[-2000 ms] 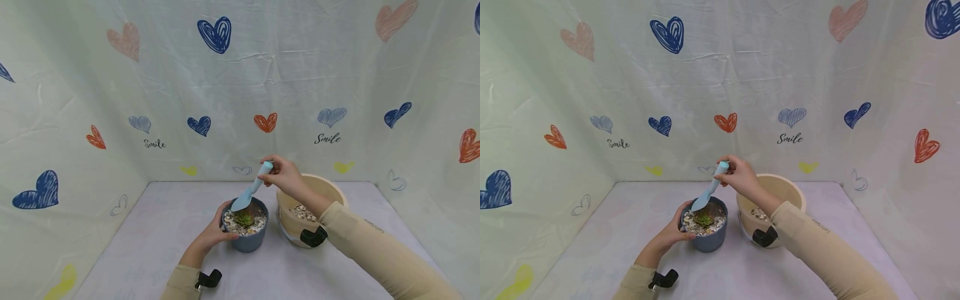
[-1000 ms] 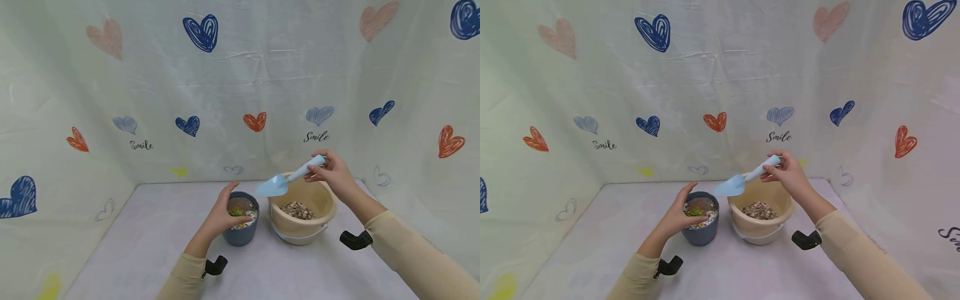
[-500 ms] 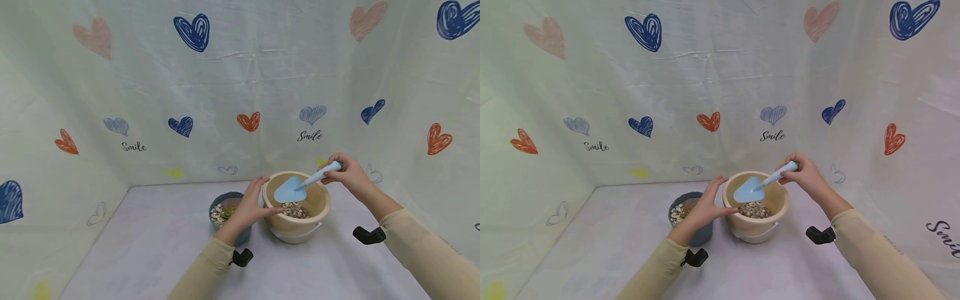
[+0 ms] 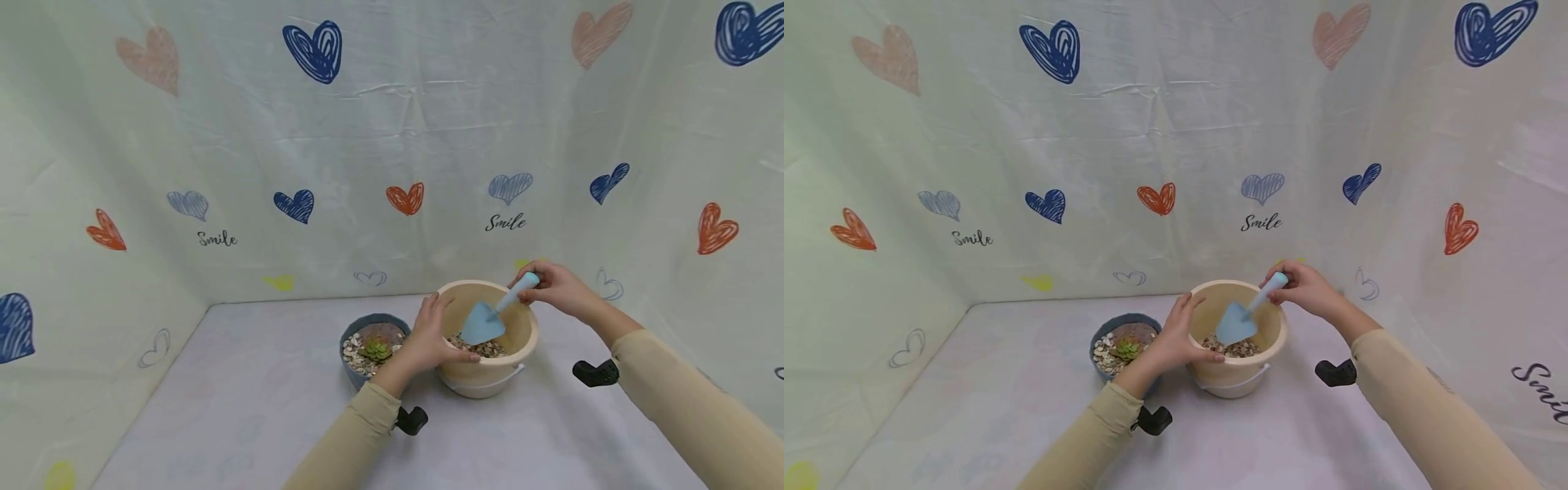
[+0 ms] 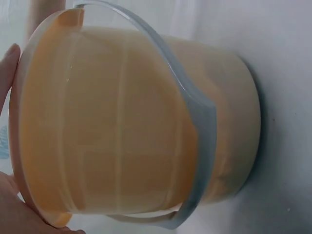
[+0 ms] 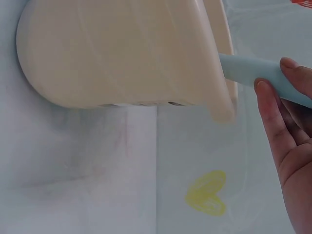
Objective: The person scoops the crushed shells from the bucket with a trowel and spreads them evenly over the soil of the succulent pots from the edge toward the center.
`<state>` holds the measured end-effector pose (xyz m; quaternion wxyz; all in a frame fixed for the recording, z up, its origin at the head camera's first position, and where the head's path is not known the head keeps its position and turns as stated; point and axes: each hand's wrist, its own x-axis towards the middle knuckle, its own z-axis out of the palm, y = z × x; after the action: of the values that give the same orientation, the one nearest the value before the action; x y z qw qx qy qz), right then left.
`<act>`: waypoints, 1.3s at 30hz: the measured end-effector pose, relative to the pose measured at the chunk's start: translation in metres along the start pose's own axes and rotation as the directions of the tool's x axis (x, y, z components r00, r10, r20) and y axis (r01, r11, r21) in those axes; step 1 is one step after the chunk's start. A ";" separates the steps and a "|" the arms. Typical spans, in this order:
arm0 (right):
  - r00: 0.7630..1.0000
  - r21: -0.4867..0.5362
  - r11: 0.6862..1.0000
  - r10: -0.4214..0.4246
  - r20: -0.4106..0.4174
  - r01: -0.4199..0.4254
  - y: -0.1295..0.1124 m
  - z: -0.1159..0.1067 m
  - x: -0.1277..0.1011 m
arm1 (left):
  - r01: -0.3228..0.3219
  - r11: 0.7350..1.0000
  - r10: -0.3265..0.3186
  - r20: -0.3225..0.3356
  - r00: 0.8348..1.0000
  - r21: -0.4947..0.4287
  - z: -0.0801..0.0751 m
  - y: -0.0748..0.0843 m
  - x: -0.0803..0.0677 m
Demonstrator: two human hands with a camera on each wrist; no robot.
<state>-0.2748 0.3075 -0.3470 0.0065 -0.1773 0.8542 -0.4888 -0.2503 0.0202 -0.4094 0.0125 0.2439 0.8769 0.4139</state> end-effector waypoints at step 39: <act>0.926 -0.398 0.917 0.154 0.344 -0.005 -0.015 0.007 0.029 | 0.036 0.999 -0.036 -0.005 0.999 0.016 0.004 -0.002 -0.002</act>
<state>-0.2962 0.2857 -0.3332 0.1514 -0.2282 0.9242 -0.2661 -0.2483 0.0207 -0.4142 0.0155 0.2273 0.8845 0.4071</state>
